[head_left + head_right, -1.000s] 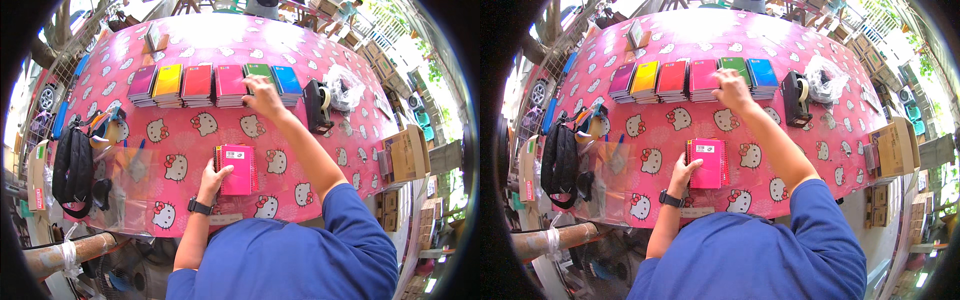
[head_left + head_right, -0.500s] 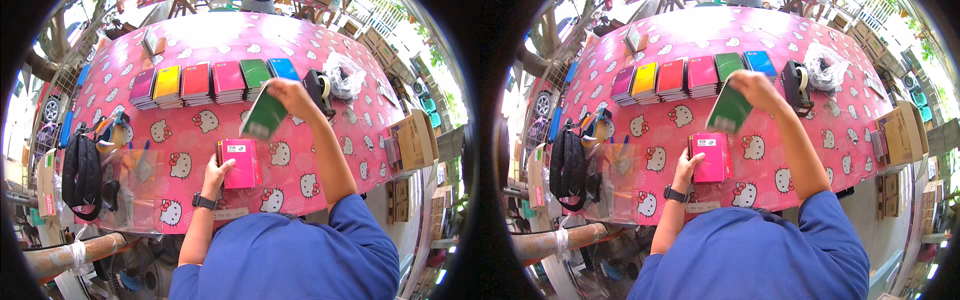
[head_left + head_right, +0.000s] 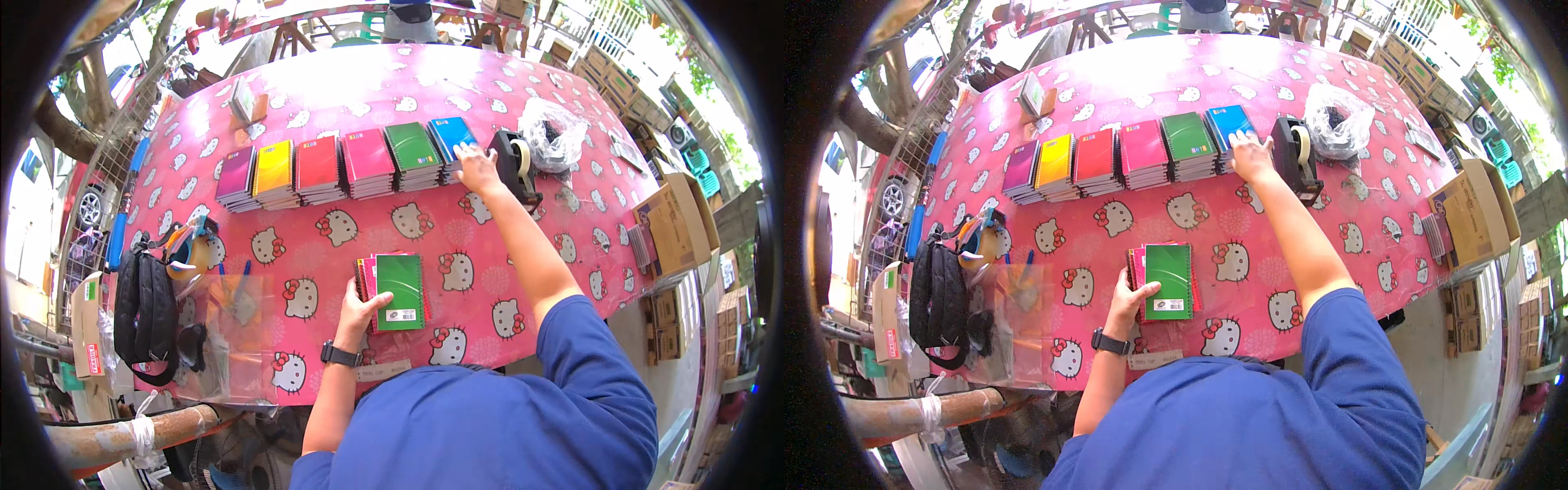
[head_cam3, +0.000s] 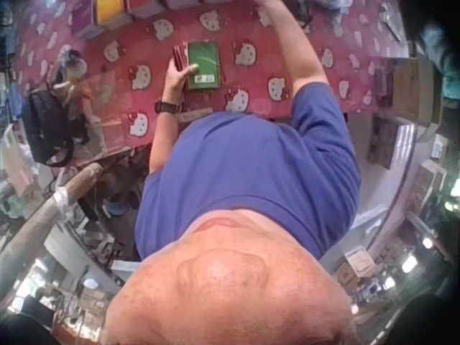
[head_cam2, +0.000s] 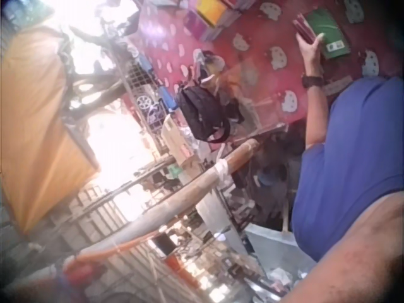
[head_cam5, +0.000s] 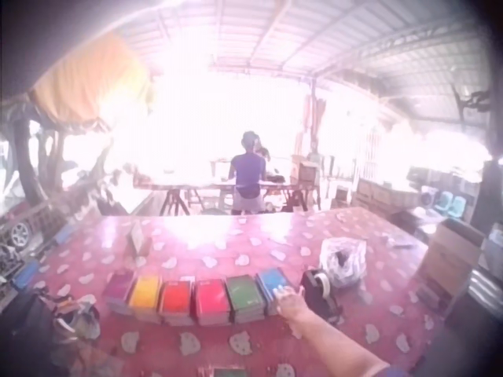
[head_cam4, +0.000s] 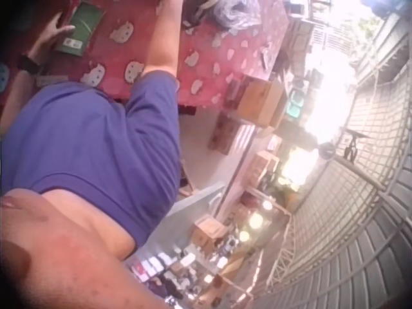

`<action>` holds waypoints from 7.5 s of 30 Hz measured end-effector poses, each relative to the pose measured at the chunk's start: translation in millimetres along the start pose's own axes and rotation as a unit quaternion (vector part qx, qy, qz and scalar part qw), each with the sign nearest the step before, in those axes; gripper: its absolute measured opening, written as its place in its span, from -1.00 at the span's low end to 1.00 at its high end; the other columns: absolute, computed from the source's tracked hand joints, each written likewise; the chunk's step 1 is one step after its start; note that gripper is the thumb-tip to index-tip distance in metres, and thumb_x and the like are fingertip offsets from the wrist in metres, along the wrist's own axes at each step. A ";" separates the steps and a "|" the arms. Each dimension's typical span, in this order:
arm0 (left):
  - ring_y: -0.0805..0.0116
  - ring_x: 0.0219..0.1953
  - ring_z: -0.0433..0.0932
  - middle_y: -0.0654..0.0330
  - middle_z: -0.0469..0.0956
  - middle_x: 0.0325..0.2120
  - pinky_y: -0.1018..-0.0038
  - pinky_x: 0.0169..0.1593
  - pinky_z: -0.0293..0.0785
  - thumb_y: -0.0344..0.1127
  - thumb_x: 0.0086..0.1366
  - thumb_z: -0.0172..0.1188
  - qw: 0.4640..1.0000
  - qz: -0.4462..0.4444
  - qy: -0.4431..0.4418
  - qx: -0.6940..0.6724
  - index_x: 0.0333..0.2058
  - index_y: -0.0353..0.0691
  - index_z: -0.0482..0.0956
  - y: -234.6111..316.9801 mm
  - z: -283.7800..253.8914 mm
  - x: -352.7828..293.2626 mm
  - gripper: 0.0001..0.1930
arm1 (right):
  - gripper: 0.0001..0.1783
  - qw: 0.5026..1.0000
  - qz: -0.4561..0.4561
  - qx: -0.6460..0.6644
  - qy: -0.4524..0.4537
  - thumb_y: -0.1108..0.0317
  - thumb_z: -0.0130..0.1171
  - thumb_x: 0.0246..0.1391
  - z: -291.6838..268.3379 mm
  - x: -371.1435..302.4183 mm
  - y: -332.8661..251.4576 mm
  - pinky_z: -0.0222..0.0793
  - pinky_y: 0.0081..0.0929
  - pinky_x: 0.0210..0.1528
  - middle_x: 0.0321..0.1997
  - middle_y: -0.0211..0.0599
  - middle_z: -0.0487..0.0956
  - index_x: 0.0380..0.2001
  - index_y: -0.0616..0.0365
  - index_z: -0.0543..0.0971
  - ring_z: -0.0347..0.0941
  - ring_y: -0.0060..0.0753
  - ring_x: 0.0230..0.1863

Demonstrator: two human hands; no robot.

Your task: The person places small colorful notebooks into plastic bags, seals the bags using a tape dispenser, and organizes the packaged items on a table.

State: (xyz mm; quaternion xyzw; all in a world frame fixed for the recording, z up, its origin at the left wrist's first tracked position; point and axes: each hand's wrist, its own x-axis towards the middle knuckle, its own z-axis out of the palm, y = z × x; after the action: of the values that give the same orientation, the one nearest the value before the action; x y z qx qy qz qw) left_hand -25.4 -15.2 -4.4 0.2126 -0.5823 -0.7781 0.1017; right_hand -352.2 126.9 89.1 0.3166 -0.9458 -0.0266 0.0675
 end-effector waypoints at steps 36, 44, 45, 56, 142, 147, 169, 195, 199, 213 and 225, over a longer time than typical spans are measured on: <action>0.35 0.00 0.35 0.17 0.31 -0.07 0.41 0.07 0.34 -0.56 -0.26 0.30 0.967 0.241 -0.021 0.083 0.10 -0.14 0.14 36.5 28.2 -46.7 -0.15 | -0.12 0.603 -0.128 0.778 -0.118 0.51 0.36 -0.38 -1.0 -207.9 -123.5 0.19 -0.43 0.14 0.00 -0.31 0.31 0.07 0.05 0.14 0.25 -0.44 0.06; 0.36 -0.01 0.36 0.17 0.35 -0.10 0.42 0.07 0.34 -0.50 -0.20 0.38 0.970 0.223 0.012 0.094 0.08 -0.17 0.14 10.0 16.7 -46.6 -0.18 | -0.13 0.633 -0.162 0.749 -0.109 0.53 0.33 -0.35 22.3 -206.7 -135.7 0.18 -0.41 0.14 -0.02 -0.28 0.34 0.08 0.07 0.11 0.25 -0.42 0.07; 0.36 -0.01 0.36 0.18 0.35 -0.11 0.43 0.06 0.34 -0.47 -0.17 0.41 0.981 0.188 0.005 0.042 0.08 -0.17 0.13 6.1 14.6 -47.0 -0.18 | -0.14 0.628 -0.152 0.753 -0.125 0.53 0.32 -0.34 21.8 -206.5 -136.0 0.18 -0.41 0.14 -0.02 -0.28 0.34 0.08 0.08 0.12 0.25 -0.43 0.08; 0.12 -0.09 0.47 -0.10 0.44 -0.16 0.29 -0.05 0.40 0.27 -0.05 0.27 0.952 -0.006 0.154 0.266 -0.18 -0.42 0.46 30.9 -4.5 0.2 -0.23 | -0.16 0.824 -0.004 0.528 -0.207 -0.25 0.28 -0.23 4.3 -164.2 -138.0 0.33 -0.31 0.01 -0.06 -0.04 0.42 -0.06 0.28 0.49 0.38 -0.16 -0.05; 0.33 -0.21 0.48 0.04 0.50 -0.27 0.41 -0.19 0.44 -0.28 0.08 0.30 0.964 -0.070 0.229 0.114 0.12 -0.38 0.18 13.7 -63.1 -92.7 -0.31 | -0.31 0.968 -0.178 0.177 -0.006 0.06 -0.07 0.14 3.1 -181.5 -177.4 -0.27 0.25 0.22 0.38 -0.17 -0.10 0.27 0.07 0.05 -0.33 0.00 0.38; 0.58 -0.52 0.40 0.30 0.46 -0.44 0.65 -0.41 0.36 -0.48 0.14 0.18 0.981 0.023 0.170 0.092 0.02 -0.29 0.43 39.1 -21.8 -99.5 -0.58 | -0.74 0.875 -0.225 0.429 0.011 0.23 0.19 -0.03 4.9 -169.3 -175.8 0.28 -0.25 -0.13 -0.17 -0.08 0.44 -0.34 0.19 0.51 0.35 -0.04 -0.09; 0.06 0.20 0.17 0.09 0.35 0.06 0.18 0.22 0.07 -0.15 0.26 0.03 0.838 0.299 0.104 0.445 0.01 -0.14 0.46 14.5 -17.9 -41.9 -0.62 | -0.84 0.811 -0.201 0.506 -0.214 0.38 0.16 -0.12 -6.8 -136.4 -152.1 0.39 -0.37 -0.23 -0.34 -0.11 0.58 -0.41 0.19 0.59 0.51 -0.17 -0.25; 0.05 0.36 -0.43 0.43 -0.08 0.32 -0.25 0.23 -0.41 0.21 -0.02 0.20 0.782 0.147 -0.042 0.605 0.20 0.13 0.22 48.2 9.8 -1.2 -0.20 | 0.53 0.927 -0.210 0.292 -0.105 -0.30 0.42 -0.67 5.8 -173.5 -144.2 -0.51 0.41 0.23 0.43 -0.14 -0.36 0.34 -0.09 -0.27 -0.60 0.04 0.42; 0.03 0.36 -0.40 0.43 -0.06 0.31 -0.27 0.22 -0.39 0.24 -0.04 0.20 0.780 0.158 -0.050 0.603 0.19 0.16 0.24 50.9 9.4 0.1 -0.20 | 0.38 0.951 -0.241 0.186 -0.051 -0.19 0.42 -0.53 -5.0 -180.3 -119.4 -0.40 0.31 0.24 0.40 -0.05 -0.24 0.32 -0.08 -0.16 -0.46 0.07 0.40; 0.03 0.36 -0.41 0.42 -0.04 0.31 -0.26 0.23 -0.41 0.28 -0.05 0.20 0.793 0.131 -0.058 0.592 0.20 0.19 0.21 53.3 7.1 -2.9 -0.18 | -0.41 0.752 0.284 0.587 0.098 0.28 0.23 0.00 20.3 -78.9 135.1 0.28 -0.65 -0.54 -0.25 -0.13 0.58 0.04 0.36 0.29 0.48 -0.54 -0.40; 0.02 0.36 -0.37 0.43 -0.03 0.31 -0.28 0.21 -0.40 0.26 -0.07 0.23 0.802 0.127 -0.061 0.580 0.19 0.18 0.25 52.4 10.3 -1.8 -0.19 | -0.51 0.576 0.352 0.737 0.008 0.45 0.38 -0.21 66.8 -126.8 105.2 0.10 -0.69 -0.58 -0.39 -0.34 0.56 -0.15 0.25 0.42 0.40 -0.69 -0.52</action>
State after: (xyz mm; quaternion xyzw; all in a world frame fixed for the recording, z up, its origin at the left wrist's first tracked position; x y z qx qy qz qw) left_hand -33.0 -21.3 48.0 0.1079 -0.9518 -0.2863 0.0219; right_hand -324.3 287.7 18.7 -0.1003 -0.6756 0.7084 -0.1777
